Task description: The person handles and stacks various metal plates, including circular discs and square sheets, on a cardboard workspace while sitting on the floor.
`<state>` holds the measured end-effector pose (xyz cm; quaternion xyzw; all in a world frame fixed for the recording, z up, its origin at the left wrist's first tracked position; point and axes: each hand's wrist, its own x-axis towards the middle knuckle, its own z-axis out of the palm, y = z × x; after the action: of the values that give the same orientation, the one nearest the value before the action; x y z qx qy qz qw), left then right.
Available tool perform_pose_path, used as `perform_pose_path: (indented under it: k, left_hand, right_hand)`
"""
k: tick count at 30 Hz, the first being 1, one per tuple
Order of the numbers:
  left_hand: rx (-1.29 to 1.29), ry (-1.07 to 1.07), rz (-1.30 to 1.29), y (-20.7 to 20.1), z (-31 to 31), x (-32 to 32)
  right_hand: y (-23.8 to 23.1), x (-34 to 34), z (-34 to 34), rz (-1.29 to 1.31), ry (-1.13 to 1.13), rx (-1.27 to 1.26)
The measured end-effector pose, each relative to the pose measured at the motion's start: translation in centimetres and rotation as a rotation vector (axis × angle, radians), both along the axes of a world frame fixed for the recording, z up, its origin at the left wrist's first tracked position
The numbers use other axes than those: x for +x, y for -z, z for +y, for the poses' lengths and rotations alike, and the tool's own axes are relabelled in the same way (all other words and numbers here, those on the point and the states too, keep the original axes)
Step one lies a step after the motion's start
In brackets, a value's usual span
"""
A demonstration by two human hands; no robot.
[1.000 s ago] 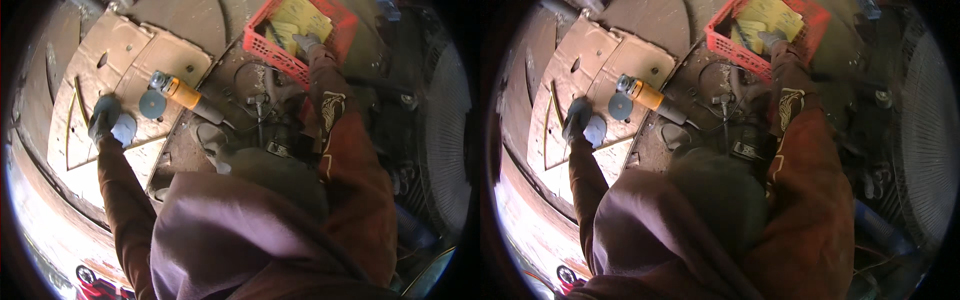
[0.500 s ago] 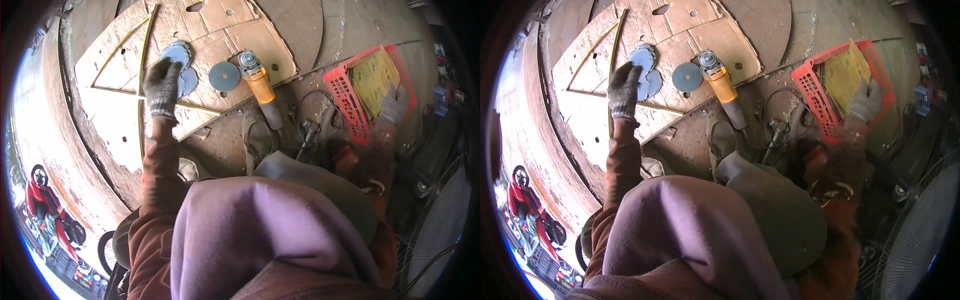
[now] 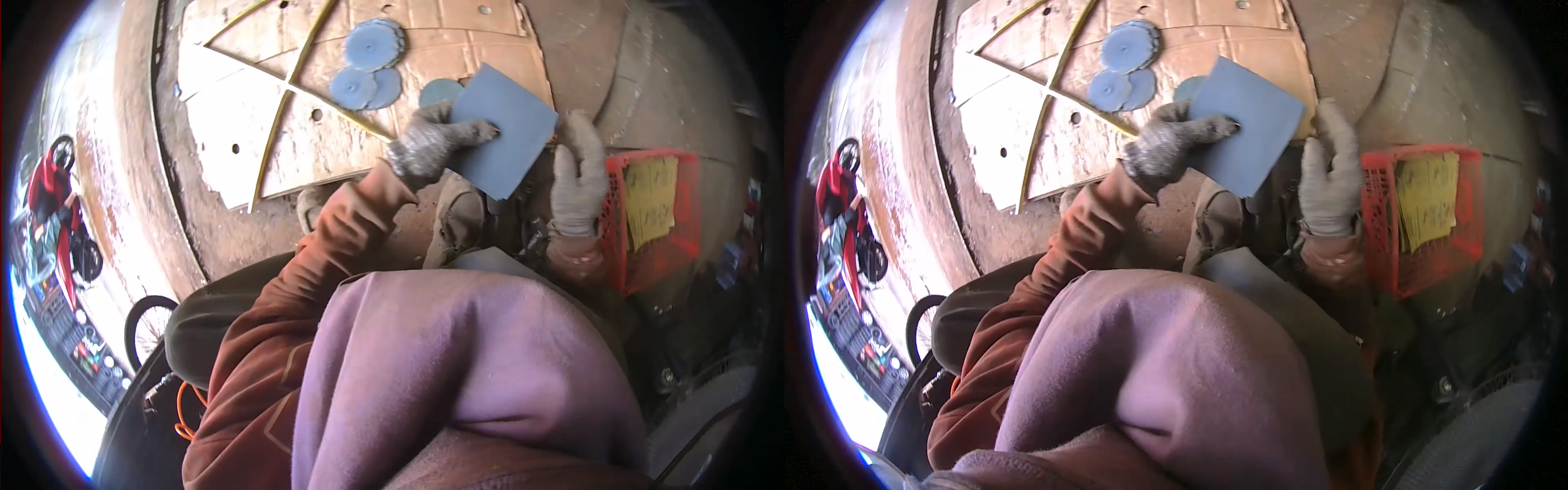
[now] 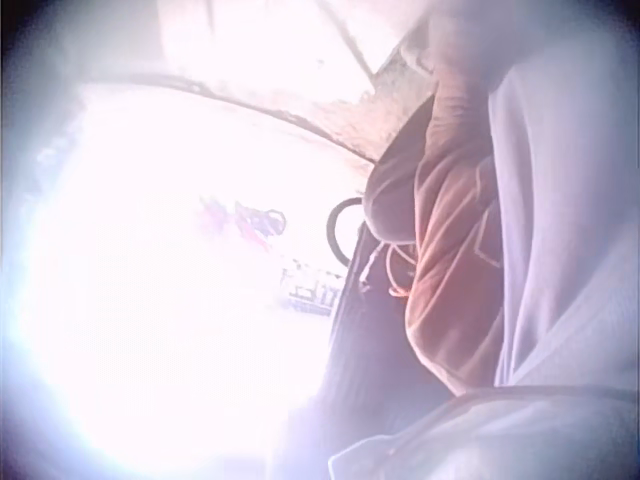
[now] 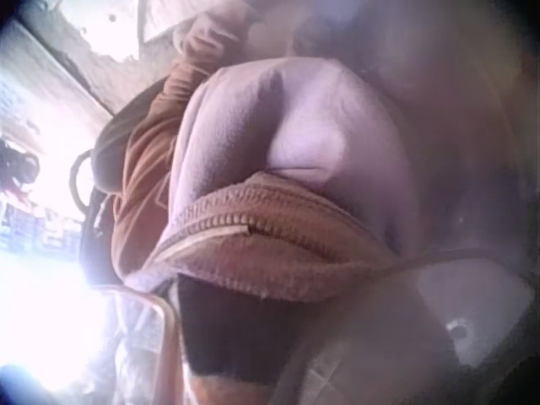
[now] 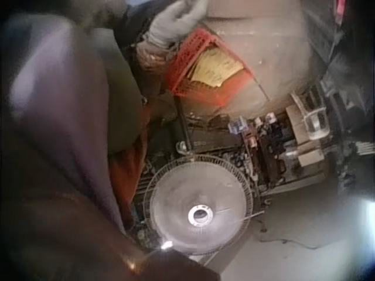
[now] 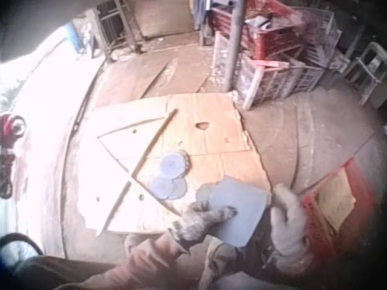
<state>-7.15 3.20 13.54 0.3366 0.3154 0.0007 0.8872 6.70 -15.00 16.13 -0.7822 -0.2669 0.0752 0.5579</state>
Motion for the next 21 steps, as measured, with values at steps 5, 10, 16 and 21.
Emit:
perform_pose_path:
  k: [5, 10, 16, 21]
  left_hand:
    - [-0.024, 0.083, -0.056, 2.4, -2.8, 0.5]
    - [-0.062, 0.195, 0.015, 3.9, -2.9, -2.1]
    - [0.127, 0.096, 0.106, 4.9, -4.5, -0.8]
    - [0.279, -0.016, -0.103, 4.7, -0.6, 1.5]
  right_hand:
    - [3.0, -0.9, -2.3, 0.886, 0.033, 0.006]
    - [4.7, -3.2, -3.3, 0.797, -0.121, -0.158]
    - [6.2, -4.0, -2.5, 0.560, -0.141, -0.214]
    - [5.8, -0.6, -0.3, 0.584, -0.309, -0.141]
